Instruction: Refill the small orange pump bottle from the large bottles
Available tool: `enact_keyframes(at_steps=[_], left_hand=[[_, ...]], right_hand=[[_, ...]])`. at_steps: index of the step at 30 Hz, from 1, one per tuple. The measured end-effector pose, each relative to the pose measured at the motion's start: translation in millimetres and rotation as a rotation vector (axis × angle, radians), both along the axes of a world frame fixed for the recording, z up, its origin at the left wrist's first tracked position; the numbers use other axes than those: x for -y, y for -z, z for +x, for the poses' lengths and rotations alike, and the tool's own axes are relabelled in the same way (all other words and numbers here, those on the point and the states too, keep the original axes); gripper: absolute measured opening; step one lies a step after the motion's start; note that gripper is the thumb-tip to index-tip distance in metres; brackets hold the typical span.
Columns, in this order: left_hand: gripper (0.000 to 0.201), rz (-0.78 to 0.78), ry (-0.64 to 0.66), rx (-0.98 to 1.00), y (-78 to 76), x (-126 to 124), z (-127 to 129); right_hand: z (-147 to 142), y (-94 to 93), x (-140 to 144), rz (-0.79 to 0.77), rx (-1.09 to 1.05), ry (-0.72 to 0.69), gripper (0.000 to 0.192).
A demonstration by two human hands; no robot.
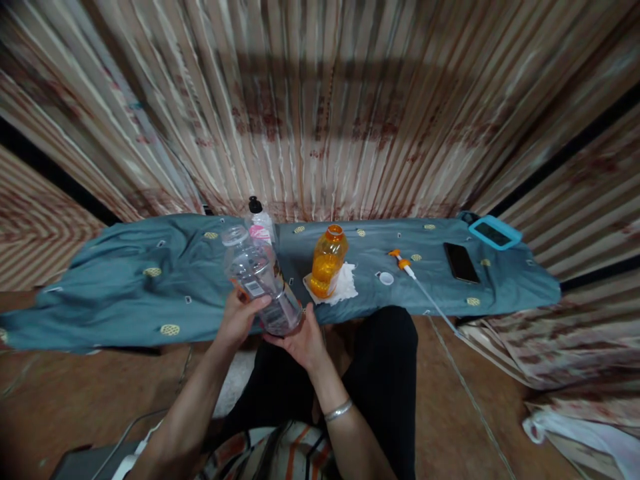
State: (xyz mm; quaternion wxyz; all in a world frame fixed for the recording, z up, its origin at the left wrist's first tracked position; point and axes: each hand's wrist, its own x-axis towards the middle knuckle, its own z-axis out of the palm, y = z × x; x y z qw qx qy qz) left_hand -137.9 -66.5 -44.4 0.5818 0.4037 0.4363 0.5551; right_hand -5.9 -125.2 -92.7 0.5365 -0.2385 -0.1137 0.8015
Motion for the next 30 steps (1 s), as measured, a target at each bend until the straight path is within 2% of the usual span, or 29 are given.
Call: enact_keyframes(at_steps=[6, 8, 11, 12, 14, 16, 18, 21, 25, 30], left_hand=[[0.048, 0.023, 0.189, 0.006, -18.0, 15, 24], [0.05, 0.061, 0.277, 0.015, -23.4, 21, 33], [0.054, 0.173, 0.489, 0.088, -27.7, 25, 45], [0.055, 0.225, 0.51, 0.101, -28.0, 24, 48], [0.058, 0.311, 0.465, 0.112, -27.2, 18, 54], [0.056, 0.338, 0.354, 0.059, -25.2, 8, 60], [0.058, 0.378, 0.243, -0.078, -22.8, -4, 66], [0.073, 0.483, 0.136, -0.297, -20.0, -24, 80], [0.093, 0.555, 0.156, -0.422, -19.4, -46, 104], [0.095, 0.653, 0.153, -0.467, -20.4, -65, 126]], right_hand=[[15, -2.3, 19, 0.063, -0.002, 0.13, 0.037], [23, -8.1, 29, 0.069, 0.011, 0.184, 0.039], [39, -23.8, 45, 0.037, 0.042, 0.275, 0.046], [45, -30.1, 51, 0.018, 0.056, 0.305, 0.047], [59, -42.6, 62, -0.027, 0.082, 0.356, 0.05], [75, -53.3, 73, -0.071, 0.115, 0.404, 0.055], [92, -60.9, 82, -0.117, 0.162, 0.461, 0.058], [114, -66.4, 90, -0.181, 0.238, 0.546, 0.058], [130, -66.8, 91, -0.221, 0.309, 0.61, 0.055], [133, -62.8, 86, -0.229, 0.35, 0.595, 0.058]])
